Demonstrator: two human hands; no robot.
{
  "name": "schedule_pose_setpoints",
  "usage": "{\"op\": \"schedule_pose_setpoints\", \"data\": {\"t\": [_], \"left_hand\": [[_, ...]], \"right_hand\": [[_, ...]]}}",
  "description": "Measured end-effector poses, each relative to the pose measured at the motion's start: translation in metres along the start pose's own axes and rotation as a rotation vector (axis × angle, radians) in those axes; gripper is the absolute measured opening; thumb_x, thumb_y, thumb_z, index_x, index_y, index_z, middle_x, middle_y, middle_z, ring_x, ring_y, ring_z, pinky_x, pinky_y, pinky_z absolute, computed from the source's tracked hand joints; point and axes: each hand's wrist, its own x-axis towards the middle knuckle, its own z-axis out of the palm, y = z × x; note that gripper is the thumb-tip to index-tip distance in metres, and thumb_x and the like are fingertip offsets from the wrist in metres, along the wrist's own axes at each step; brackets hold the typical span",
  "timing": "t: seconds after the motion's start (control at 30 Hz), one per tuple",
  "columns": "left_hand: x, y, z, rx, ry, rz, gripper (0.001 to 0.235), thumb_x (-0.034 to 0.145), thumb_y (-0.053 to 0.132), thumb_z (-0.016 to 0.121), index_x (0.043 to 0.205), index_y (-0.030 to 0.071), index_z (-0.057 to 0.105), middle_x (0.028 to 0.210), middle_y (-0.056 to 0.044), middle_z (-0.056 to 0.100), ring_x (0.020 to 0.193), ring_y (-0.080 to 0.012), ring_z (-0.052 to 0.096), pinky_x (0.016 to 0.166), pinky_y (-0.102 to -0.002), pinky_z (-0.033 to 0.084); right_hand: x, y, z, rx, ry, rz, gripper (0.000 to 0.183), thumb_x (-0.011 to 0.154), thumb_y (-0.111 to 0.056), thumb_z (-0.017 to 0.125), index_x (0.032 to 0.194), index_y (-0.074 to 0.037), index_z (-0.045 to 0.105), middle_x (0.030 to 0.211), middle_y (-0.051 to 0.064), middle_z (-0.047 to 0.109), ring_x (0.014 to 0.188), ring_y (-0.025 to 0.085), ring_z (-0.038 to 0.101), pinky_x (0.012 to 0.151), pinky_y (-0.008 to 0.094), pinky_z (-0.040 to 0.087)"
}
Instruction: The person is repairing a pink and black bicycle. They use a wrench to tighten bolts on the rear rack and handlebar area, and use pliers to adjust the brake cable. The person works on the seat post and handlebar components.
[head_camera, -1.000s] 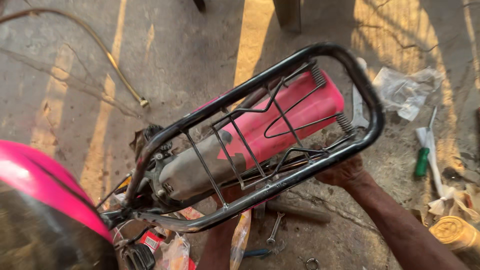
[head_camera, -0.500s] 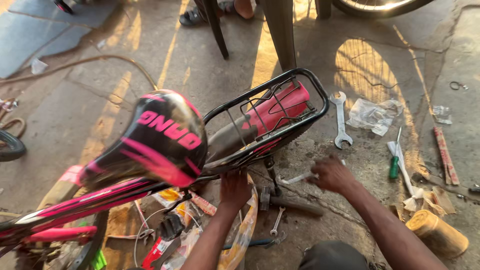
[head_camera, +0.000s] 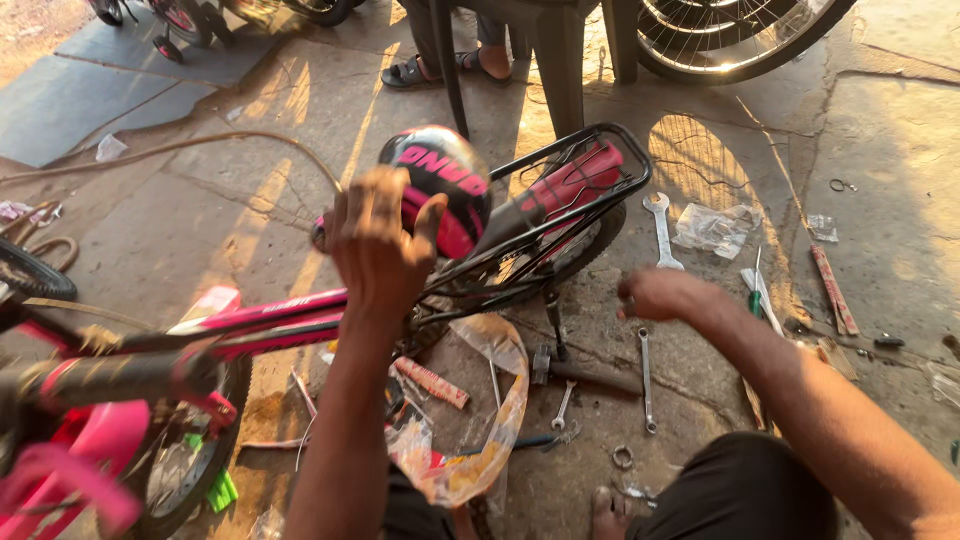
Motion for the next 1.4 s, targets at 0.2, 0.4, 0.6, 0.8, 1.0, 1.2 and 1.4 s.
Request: {"op": "schedule_pose_setpoints", "data": {"t": [0.2,0.4,0.6,0.8,1.0,1.2,1.4], "left_hand": [[-0.004,-0.012,0.008,0.128,-0.065,-0.031,0.058,0.098,0.048,0.072,0.128,-0.001,0.067,0.128,-0.02,0.066,0.121,-0.0377,0.056,0.107,-0.055,0.033],[-0.018,-0.029,-0.013,0.006,0.045,-0.192,0.051,0.092,0.044,0.074,0.122,0.004,0.066,0.123,-0.017,0.068,0.121,-0.0356,0.059,0.107,-0.053,0.038],[-0.043,-0.083,-0.033,-0.167,-0.213,-0.535,0.071,0.083,0.058,0.078,0.12,0.0,0.063,0.109,-0.022,0.069,0.104,-0.0409,0.065,0.093,-0.049,0.047],[-0.083,-0.124,-0.02,0.176,-0.875,-0.405,0.057,0.076,0.061,0.079,0.102,0.009,0.075,0.101,-0.019,0.074,0.103,-0.0374,0.069,0.092,-0.053,0.048],[-0.092,-0.15,0.011,0.217,-0.943,-0.376,0.049,0.072,0.048,0.082,0.097,0.007,0.073,0.091,-0.017,0.074,0.086,-0.0362,0.073,0.077,-0.049,0.055],[-0.103,-0.147,0.037,0.282,-0.99,-0.308,0.021,0.066,0.023,0.079,0.08,0.007,0.076,0.085,-0.016,0.075,0.081,-0.0322,0.076,0.075,-0.046,0.058],[-0.112,-0.14,0.033,0.385,-1.005,-0.224,0.02,0.074,0.028,0.075,0.073,0.008,0.077,0.076,-0.017,0.074,0.077,-0.0331,0.075,0.072,-0.047,0.058]], "right_hand": [[0.023,-0.084,0.017,0.239,0.241,-0.096,0.055,0.091,-0.052,0.066,0.132,-0.016,0.063,0.128,0.014,0.066,0.117,0.033,0.063,0.1,0.046,0.049],[0.102,-0.203,0.192,0.811,0.317,-0.108,0.047,0.089,-0.045,0.071,0.119,-0.008,0.073,0.111,0.013,0.076,0.101,0.026,0.072,0.088,0.039,0.055],[0.109,-0.282,0.277,1.398,-0.027,0.069,0.043,0.095,-0.039,0.068,0.116,-0.002,0.072,0.084,0.005,0.069,0.072,0.013,0.061,0.06,0.029,0.049],[0.128,-0.363,0.232,1.552,-0.004,0.046,0.043,0.089,-0.037,0.07,0.124,-0.011,0.064,0.09,-0.003,0.068,0.073,0.01,0.059,0.058,0.031,0.051],[0.118,-0.388,0.188,1.704,-0.197,0.004,0.055,0.09,-0.046,0.068,0.128,-0.006,0.065,0.1,0.002,0.071,0.087,0.011,0.068,0.06,0.035,0.058],[0.125,-0.4,0.196,1.242,0.196,-0.149,0.071,0.084,-0.038,0.076,0.143,-0.01,0.049,0.114,0.015,0.07,0.103,0.03,0.07,0.085,0.045,0.052],[0.158,-0.404,0.25,1.013,0.296,-0.058,0.069,0.081,-0.042,0.08,0.132,-0.006,0.052,0.124,0.02,0.066,0.12,0.037,0.063,0.099,0.049,0.047]]}}
